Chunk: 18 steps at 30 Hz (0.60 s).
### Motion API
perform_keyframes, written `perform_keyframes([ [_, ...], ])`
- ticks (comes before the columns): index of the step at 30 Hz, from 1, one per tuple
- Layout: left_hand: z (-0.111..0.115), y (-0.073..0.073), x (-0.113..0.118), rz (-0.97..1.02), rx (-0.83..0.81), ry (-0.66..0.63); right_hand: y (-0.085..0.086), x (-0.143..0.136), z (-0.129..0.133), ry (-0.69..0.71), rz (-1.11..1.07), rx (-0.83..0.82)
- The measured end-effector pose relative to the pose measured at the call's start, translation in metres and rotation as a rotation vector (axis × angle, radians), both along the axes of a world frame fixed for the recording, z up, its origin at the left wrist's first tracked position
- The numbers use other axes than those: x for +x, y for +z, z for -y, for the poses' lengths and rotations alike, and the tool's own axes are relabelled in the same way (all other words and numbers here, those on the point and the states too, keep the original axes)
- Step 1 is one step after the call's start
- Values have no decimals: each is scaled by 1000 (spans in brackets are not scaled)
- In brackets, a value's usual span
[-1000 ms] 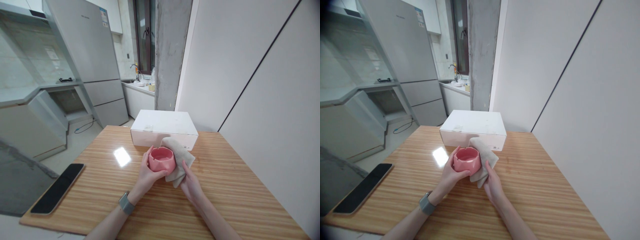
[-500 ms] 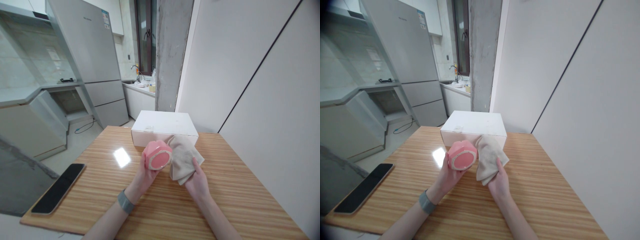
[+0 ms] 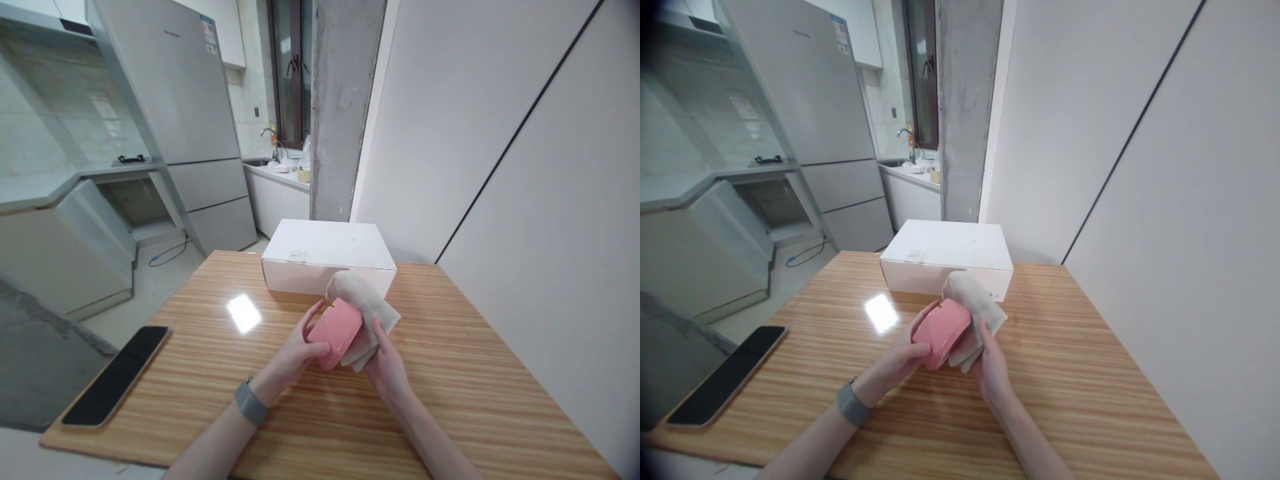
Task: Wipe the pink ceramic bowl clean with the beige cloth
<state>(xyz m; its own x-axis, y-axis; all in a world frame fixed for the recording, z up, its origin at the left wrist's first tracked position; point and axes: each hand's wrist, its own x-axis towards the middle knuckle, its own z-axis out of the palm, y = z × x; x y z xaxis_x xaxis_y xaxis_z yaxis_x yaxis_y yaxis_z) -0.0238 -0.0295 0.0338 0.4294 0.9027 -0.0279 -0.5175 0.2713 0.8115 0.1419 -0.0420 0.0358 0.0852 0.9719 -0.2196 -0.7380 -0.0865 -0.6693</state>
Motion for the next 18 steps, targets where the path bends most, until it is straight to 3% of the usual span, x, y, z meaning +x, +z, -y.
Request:
perform_keyframes([
  [5,-3,-3,1,-48,34,13,-3,-1,0,5,23,11],
  [12,-3,-10,1,-175,61,171,-6,-2,2,13,62,35],
  [18,-2,-10,2,-210,75,188,-5,-4,5,86,82,51],
])
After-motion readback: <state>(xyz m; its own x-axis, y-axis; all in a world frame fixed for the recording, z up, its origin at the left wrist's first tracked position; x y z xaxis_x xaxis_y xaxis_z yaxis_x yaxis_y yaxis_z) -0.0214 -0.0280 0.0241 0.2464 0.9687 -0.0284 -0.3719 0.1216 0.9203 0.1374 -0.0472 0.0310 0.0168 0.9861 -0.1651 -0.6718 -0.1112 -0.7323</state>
